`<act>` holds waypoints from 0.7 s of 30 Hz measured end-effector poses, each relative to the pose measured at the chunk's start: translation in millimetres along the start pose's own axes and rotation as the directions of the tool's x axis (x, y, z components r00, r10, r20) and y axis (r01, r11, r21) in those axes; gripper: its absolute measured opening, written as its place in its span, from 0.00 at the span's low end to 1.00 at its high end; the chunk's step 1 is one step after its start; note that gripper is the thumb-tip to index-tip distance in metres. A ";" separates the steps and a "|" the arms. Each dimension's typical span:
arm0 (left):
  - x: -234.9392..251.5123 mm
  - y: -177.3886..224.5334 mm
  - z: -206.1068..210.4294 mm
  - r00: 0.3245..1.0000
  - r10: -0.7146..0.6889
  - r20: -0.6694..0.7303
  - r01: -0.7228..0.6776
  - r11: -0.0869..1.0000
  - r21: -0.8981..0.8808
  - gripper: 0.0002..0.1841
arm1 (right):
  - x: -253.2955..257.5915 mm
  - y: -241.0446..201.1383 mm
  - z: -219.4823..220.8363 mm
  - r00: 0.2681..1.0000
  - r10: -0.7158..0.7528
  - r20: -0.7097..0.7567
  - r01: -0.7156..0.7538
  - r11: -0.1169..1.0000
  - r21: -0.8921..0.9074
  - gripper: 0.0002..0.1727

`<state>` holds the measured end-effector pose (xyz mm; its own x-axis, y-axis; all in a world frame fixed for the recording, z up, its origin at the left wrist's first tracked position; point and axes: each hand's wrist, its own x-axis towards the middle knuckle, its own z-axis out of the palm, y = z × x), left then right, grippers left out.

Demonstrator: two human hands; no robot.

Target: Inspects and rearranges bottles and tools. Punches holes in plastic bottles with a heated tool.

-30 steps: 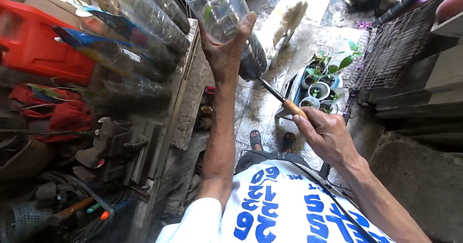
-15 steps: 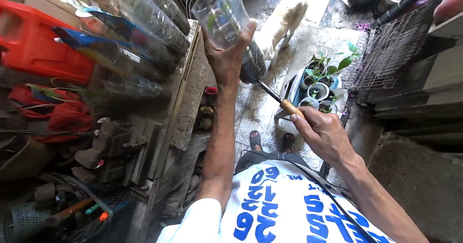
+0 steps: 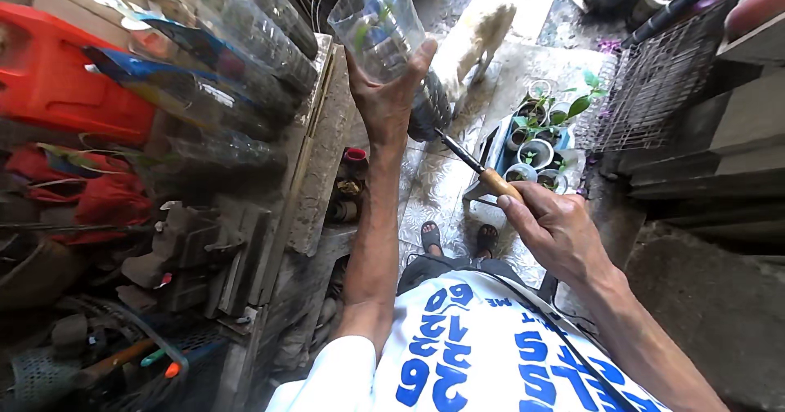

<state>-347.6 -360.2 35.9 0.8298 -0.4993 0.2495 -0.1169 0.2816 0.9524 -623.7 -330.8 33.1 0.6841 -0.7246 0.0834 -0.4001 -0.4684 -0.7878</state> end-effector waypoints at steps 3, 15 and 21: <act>-1.6 -2.2 -1.1 1.000 0.010 0.019 -0.010 1.000 -0.025 0.52 | -0.3 0.5 1.3 1.000 -0.007 -0.003 0.007 1.000 -0.012 0.21; -10.8 -8.2 -0.5 0.998 0.005 0.057 -0.004 1.000 -0.016 0.53 | 3.5 3.4 3.1 1.000 0.004 0.012 -0.004 1.000 -0.016 0.20; -8.2 -17.1 -2.9 0.998 -0.007 0.061 0.007 1.000 -0.006 0.52 | 3.0 3.9 1.2 1.000 0.008 0.023 -0.007 1.000 -0.029 0.20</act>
<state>-350.8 -358.5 17.1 0.7957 -0.5504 0.2529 -0.1072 0.2830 0.9531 -622.5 -334.2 29.6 0.6945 -0.7167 0.0635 -0.4227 -0.4778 -0.7701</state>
